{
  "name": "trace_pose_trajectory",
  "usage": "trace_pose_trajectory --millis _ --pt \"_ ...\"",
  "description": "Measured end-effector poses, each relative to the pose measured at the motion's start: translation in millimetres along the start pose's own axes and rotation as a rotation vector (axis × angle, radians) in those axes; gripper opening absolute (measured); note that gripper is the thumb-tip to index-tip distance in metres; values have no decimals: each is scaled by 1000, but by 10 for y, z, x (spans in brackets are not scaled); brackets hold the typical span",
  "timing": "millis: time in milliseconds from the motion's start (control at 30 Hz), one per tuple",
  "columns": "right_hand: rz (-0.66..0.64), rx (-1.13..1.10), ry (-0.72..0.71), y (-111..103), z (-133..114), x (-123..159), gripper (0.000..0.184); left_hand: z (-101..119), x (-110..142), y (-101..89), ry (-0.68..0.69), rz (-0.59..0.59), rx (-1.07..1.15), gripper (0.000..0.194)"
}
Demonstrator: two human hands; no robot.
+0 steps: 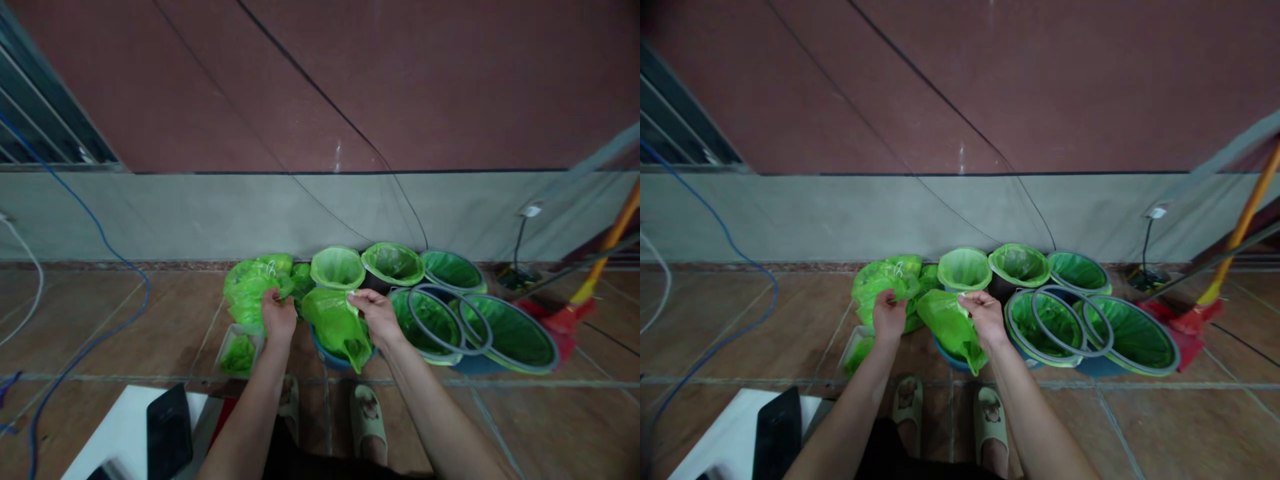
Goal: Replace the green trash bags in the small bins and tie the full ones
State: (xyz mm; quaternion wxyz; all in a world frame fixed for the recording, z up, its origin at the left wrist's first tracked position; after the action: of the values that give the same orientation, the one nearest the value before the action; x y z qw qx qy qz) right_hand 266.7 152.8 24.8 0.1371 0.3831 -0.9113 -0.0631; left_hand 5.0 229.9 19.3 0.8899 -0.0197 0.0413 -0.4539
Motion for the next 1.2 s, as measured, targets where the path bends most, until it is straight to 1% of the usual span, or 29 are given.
trace_pose_trajectory --millis 33,67,100,133,167,200,233,300,400,500,567,600,667,733,800,867,900,967,1100,1200 --pt "-25 -6 -26 41 -3 40 32 86 67 20 44 -22 14 29" --pt "-56 -7 -49 88 9 81 30 170 173 91 84 -100 34 31" --pt "-91 -7 -66 135 36 120 28 237 321 213 105 -234 63 29" --pt "-123 -6 -76 178 74 152 26 262 504 362 90 -408 82 26" --pt "-147 -6 -84 213 116 176 24 251 673 472 43 -543 92 22" --pt "-167 -5 -88 242 159 190 23 211 804 545 -26 -634 94 21" --pt "-187 -4 -83 271 204 196 23 154 884 584 -106 -679 93 21" --pt "-219 1 -40 324 295 185 23 29 896 585 -267 -653 102 21" --pt "-219 -6 73 370 394 124 26 -114 767 547 -471 -566 158 19" --pt "-154 -58 167 375 417 23 28 -154 583 530 -573 -511 242 23" --pt "-101 -94 197 377 405 -53 30 -154 440 508 -595 -457 303 27" --pt "-79 -101 191 383 386 -89 30 -156 374 495 -601 -425 329 29" --pt "-61 -88 126 422 318 -140 30 -157 294 492 -606 -393 352 34" --pt "-90 -51 39 510 249 -136 29 -147 311 553 -596 -442 316 38" --pt "-169 0 -20 637 228 -74 26 -118 374 642 -553 -518 259 37" --pt "-240 40 -30 728 255 -9 25 -79 418 718 -502 -557 243 32" --pt "-248 47 -23 735 272 1 25 -69 423 743 -486 -556 249 30" --pt "-200 24 3 668 289 -43 26 -83 410 777 -490 -535 275 28" --pt "-15 -72 70 404 292 -255 32 -169 320 813 -537 -463 328 31" --pt "80 -96 66 245 270 -398 36 -222 215 836 -570 -392 377 30"
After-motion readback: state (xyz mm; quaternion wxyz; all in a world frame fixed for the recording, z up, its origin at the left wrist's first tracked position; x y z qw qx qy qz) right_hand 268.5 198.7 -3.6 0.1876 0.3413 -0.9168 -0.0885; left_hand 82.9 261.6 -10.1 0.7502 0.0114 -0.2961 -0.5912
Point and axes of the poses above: each hand's wrist, its own x-axis away from the middle knuckle, its own y-axis out of the palm, z = x × y, the point moved 10 cm from there along -x, towards the middle knuckle, and after that the axes turned 14 degrees about z, right-handed, at the moved point
